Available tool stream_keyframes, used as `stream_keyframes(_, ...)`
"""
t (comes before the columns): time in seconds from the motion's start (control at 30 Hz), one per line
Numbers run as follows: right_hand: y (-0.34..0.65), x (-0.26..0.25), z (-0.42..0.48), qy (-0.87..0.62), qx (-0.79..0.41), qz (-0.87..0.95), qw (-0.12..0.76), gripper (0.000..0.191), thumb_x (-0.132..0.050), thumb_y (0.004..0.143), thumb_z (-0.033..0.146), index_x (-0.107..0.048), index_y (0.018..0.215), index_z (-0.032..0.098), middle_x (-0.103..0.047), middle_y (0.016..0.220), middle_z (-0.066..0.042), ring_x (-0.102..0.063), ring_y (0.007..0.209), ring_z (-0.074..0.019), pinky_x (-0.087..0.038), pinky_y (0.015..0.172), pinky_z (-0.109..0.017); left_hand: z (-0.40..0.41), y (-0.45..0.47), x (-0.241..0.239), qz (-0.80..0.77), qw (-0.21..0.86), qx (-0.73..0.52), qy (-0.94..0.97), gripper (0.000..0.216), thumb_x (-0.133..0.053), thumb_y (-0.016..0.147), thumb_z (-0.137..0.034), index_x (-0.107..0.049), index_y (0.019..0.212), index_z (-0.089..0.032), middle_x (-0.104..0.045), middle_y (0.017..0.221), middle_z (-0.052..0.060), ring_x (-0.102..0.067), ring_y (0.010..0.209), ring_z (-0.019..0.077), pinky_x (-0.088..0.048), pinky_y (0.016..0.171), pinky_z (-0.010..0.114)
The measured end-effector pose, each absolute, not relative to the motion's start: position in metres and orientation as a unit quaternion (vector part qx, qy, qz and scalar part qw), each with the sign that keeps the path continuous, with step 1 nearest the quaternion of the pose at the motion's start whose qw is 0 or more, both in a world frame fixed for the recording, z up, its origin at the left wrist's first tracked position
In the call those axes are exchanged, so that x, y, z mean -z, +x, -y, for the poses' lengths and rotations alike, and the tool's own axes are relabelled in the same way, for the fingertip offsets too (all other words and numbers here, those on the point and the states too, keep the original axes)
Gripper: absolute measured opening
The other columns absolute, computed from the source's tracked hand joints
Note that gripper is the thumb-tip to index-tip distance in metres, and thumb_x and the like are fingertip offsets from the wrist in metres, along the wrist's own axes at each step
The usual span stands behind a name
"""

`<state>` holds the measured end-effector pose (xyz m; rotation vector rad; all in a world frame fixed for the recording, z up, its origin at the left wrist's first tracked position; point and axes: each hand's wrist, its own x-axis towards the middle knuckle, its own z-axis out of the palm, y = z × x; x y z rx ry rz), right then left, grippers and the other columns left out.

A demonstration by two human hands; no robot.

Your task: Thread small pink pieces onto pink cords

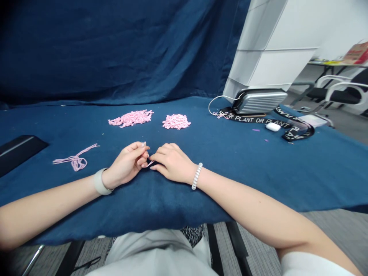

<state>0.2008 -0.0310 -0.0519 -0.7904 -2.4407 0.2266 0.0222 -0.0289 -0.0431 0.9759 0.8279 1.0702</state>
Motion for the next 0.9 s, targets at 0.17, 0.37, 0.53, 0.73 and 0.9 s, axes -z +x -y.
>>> stream_keyframes(0.17,0.1992,0.0524,0.028,-0.354,-0.311,0.775,0.422,0.025,-0.055,0.08,0.017,-0.057,0.105,0.015,-0.058,0.08,-0.002,-0.055,0.072,-0.0118,-0.046,0.071,-0.028,0.0326,0.0232,0.0469,-0.385,0.668,-0.429,0.472,0.023,-0.066,0.076,-0.033,-0.052,0.074,-0.015,-0.055,0.055,-0.004,-0.039,0.038,0.0024,-0.032,0.039,0.015)
stream_keyframes(0.37,0.1962,0.046,0.0276,-0.358,-0.46,0.682,0.443,0.019,-0.054,0.083,0.025,-0.062,0.098,0.016,-0.063,0.089,-0.004,-0.059,0.079,-0.0124,-0.048,0.077,-0.028,0.0332,0.0223,0.0515,-0.381,0.627,-0.379,0.563,0.029,-0.064,0.077,-0.038,-0.053,0.069,-0.013,-0.058,0.057,-0.001,-0.043,0.04,0.0031,-0.035,0.042,0.016)
stream_keyframes(0.53,0.1957,0.0452,0.0276,-0.313,-0.519,0.694,0.39,0.024,-0.054,0.084,0.027,-0.065,0.103,0.017,-0.065,0.1,-0.005,-0.06,0.09,-0.0132,-0.046,0.087,-0.03,0.0324,0.0217,0.0521,-0.372,0.615,-0.354,0.598,0.03,-0.063,0.078,-0.039,-0.055,0.067,-0.013,-0.059,0.056,0.0,-0.047,0.042,0.0043,-0.037,0.044,0.017)
stream_keyframes(0.73,0.1972,0.0444,0.0276,-0.265,-0.546,0.71,0.358,0.021,-0.058,0.083,0.033,-0.069,0.087,0.016,-0.058,0.086,-0.002,-0.057,0.071,-0.0097,-0.047,0.074,-0.027,0.0332,0.0205,0.0512,-0.355,0.627,-0.311,0.62,0.029,-0.064,0.076,-0.041,-0.058,0.075,-0.013,-0.06,0.055,0.0,-0.051,0.046,0.0074,-0.04,0.046,0.018)
stream_keyframes(0.9,0.1919,0.0444,0.0305,-0.333,-0.463,0.708,0.417,0.016,-0.059,0.081,0.026,-0.066,0.071,0.015,-0.054,0.078,-0.001,-0.053,0.072,-0.0098,-0.044,0.074,-0.027,0.0311,0.0213,0.0513,-0.364,0.644,-0.322,0.591,0.03,-0.065,0.076,-0.04,-0.056,0.068,-0.013,-0.059,0.057,0.0,-0.05,0.047,0.0061,-0.04,0.047,0.017)
